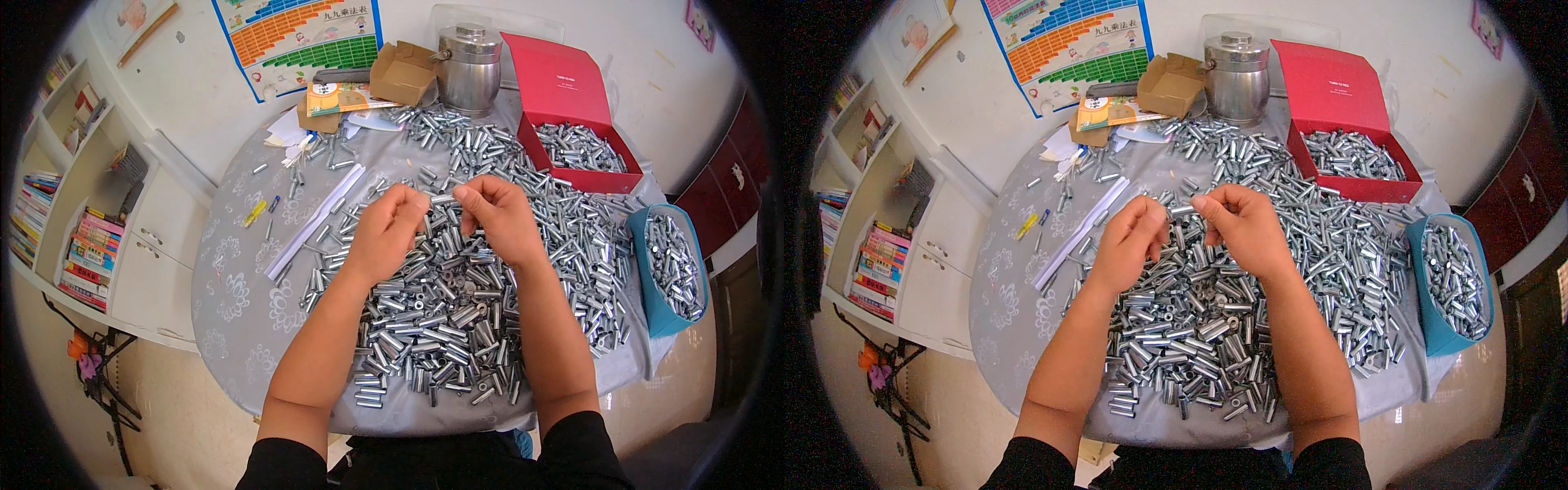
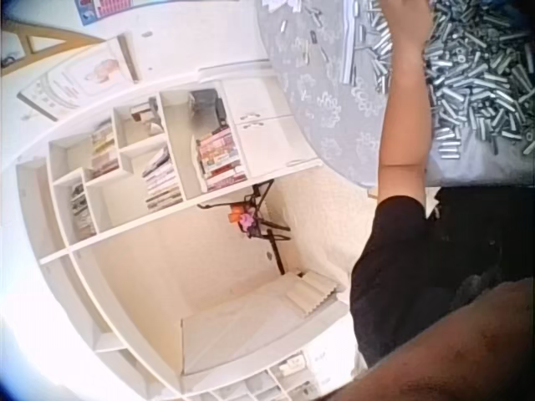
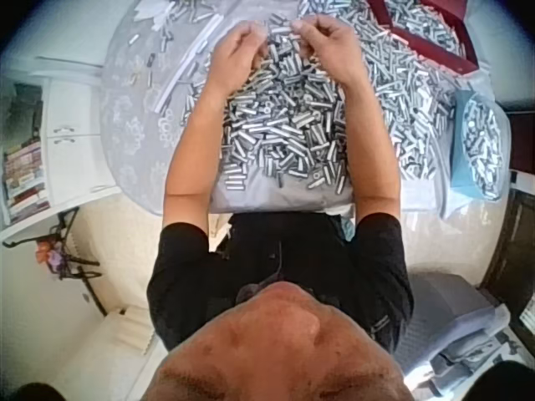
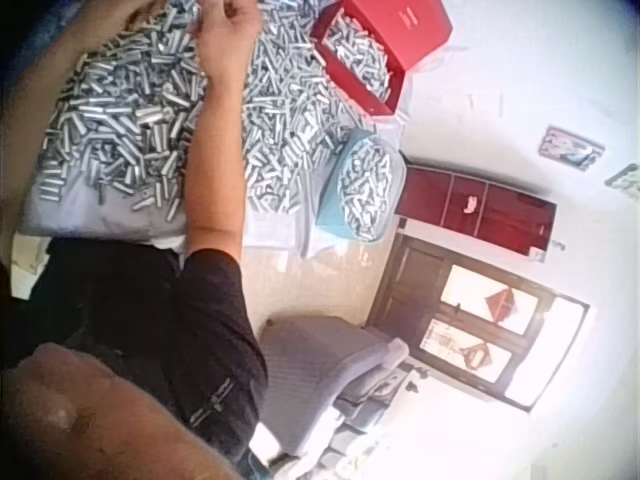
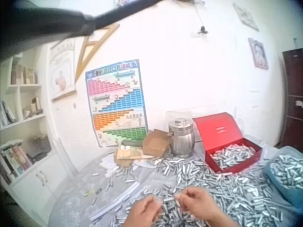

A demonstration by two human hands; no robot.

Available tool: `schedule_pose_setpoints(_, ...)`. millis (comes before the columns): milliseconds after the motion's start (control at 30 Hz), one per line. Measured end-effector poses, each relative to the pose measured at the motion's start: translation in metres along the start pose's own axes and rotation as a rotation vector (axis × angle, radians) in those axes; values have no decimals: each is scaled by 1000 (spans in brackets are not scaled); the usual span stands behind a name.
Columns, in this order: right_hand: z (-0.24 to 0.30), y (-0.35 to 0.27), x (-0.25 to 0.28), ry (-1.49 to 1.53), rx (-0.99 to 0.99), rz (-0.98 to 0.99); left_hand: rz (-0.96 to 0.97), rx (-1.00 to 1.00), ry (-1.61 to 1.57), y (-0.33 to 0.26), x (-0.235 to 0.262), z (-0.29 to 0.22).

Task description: The person repeatedly picks up small cylindrical metal parts from a large pile on a table and joins them together by hand. They then place the assembled pairs back onto the pile. The process is repetitive and involves handling the parts one at a time.

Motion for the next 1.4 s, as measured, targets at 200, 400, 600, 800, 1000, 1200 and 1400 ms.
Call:
schedule_pose_setpoints(200,0,-1,-1,-23,16,9,28,143,-80,1,5,8)
schedule_pose_setpoints(400,-1,1,1,-30,13,-16,102,123,-14,1,5,8)
schedule_pose_setpoints(600,0,0,1,-22,12,-16,43,-17,4,2,1,7)
schedule_pose_setpoints(800,1,0,2,-19,29,-16,57,123,-51,1,9,9)
schedule_pose_setpoints(1000,2,0,3,-22,23,-14,27,8,-26,0,-2,-2)
schedule_pose_setpoints(1200,5,-2,1,-30,33,-10,4,56,-58,1,7,7)
schedule_pose_setpoints(1400,4,-2,2,23,17,-22,22,11,-41,2,7,9)
Point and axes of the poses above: each hand's wrist, its own y-axis towards the middle knuckle, its own x-axis out of the back of the hand, z = x × y, the point moved 5 cm from there along y, towards the middle knuckle, and after that the axes turned 12 degrees about -y, right-handed, at the moved point
